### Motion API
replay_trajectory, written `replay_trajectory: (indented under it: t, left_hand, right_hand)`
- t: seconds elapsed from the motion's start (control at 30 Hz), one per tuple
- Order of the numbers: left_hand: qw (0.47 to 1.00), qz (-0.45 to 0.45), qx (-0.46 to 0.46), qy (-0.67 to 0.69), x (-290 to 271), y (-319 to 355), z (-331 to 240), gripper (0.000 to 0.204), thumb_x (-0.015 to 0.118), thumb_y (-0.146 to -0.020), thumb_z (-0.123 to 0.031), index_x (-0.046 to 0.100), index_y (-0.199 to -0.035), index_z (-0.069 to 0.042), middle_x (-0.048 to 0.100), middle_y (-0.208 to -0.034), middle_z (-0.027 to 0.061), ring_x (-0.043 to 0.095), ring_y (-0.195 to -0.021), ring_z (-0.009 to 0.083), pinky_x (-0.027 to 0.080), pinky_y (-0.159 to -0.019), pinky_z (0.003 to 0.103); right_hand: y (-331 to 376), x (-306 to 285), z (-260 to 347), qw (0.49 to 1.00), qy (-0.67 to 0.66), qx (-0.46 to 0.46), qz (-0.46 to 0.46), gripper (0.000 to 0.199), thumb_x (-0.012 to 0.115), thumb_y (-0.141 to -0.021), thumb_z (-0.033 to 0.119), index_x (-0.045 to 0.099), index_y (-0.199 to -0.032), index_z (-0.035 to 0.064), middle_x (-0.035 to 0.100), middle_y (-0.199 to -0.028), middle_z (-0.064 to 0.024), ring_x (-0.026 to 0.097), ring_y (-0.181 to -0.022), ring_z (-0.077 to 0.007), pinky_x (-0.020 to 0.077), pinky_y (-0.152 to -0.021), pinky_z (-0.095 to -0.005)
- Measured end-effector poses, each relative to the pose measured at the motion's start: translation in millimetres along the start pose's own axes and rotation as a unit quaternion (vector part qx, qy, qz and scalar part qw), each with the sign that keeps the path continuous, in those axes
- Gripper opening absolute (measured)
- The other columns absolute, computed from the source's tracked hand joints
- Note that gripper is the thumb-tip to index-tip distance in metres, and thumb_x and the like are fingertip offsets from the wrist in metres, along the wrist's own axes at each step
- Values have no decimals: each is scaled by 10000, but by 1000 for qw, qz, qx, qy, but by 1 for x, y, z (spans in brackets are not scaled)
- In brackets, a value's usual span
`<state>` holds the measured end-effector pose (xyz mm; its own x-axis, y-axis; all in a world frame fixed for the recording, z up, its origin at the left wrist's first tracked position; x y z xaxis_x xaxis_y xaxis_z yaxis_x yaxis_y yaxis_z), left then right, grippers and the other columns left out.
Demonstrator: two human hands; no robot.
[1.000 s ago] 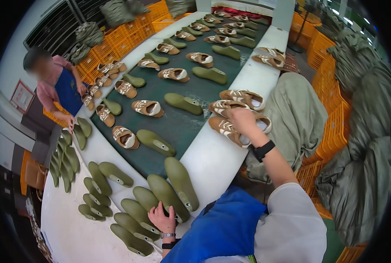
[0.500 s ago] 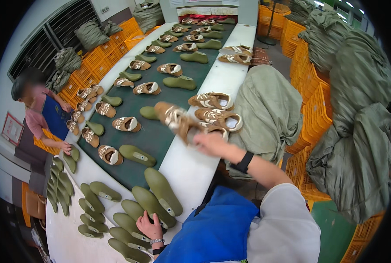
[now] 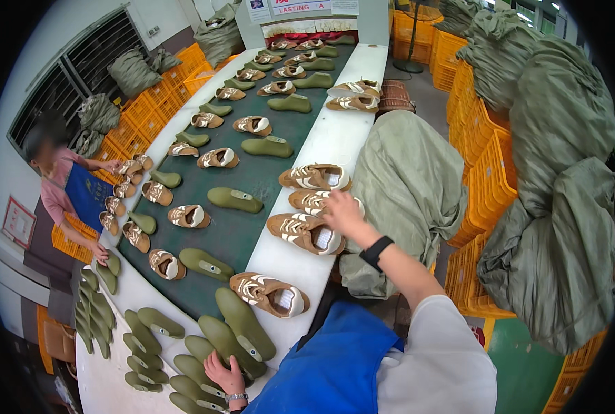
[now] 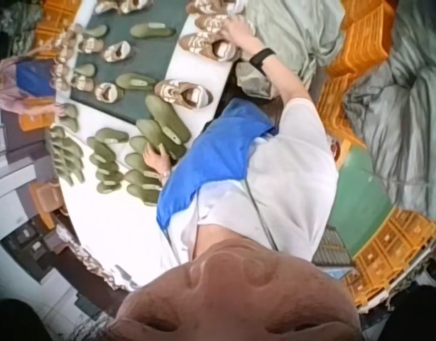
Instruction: The person places shoes and green shoe lasts onto a conveyor belt, then moves a large sack and pulls more shoes out of it to place them onto the belt. Finally, the person picks up a shoe that fell on the floor and places it with the others.
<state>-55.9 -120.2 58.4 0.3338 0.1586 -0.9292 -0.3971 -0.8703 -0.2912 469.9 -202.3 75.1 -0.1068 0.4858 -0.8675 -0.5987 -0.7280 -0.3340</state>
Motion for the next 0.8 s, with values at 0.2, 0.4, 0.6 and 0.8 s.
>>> replay_trajectory:
  t: [0.2, 0.4, 0.6, 0.8]
  left_hand:
    - [977, 116, 88, 156, 0, -34, -113, 621, 700, -665, -155, 441, -1213, -25, 359, -1281, 241, 355, -1175, 410, 306, -992, 446]
    - [958, 195, 181, 104, 64, -38, -181, 688, 744, -637, -313, 459, -1245, -162, 231, -1349, 288, 287, -1196, 471, 322, -985, 472]
    - [971, 169, 153, 76, 71, -41, -170, 684, 742, -613, -299, 477, -1238, -214, 216, -1362, 274, 285, -1191, 478, 333, -968, 487]
    - [981, 115, 140, 77, 53, -54, -188, 715, 720, -640, -283, 426, -1270, -114, 324, -1326, 215, 284, -1229, 416, 283, -988, 488]
  right_hand:
    - [6, 56, -26, 963, 51, 46, 262, 468, 577, -754, 358, 524, -1174, 158, 492, -1160, -152, 475, -1074, -336, 404, -874, -466]
    - [58, 70, 71, 951, -17, -122, 283, 414, 609, -745, 328, 564, -1112, 140, 544, -1056, -147, 532, -958, -340, 467, -812, -417]
    - [-61, 40, 15, 990, 39, -116, 71, 158, 510, -770, 118, 608, -890, 85, 588, -944, -104, 541, -967, -297, 469, -728, -435]
    - [-95, 69, -49, 934, 251, -50, 249, 172, 512, -772, 121, 661, -854, 97, 646, -932, -104, 550, -975, -301, 335, -908, -503]
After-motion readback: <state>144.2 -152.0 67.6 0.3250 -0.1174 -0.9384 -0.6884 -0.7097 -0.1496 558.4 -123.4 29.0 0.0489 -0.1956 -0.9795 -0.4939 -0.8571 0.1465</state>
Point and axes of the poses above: each hand's wrist, its own y-axis away from the middle knuckle, its own x-axis out of the palm, z = x × y, the point moved 9 cm from there along -y, towards the middle knuckle
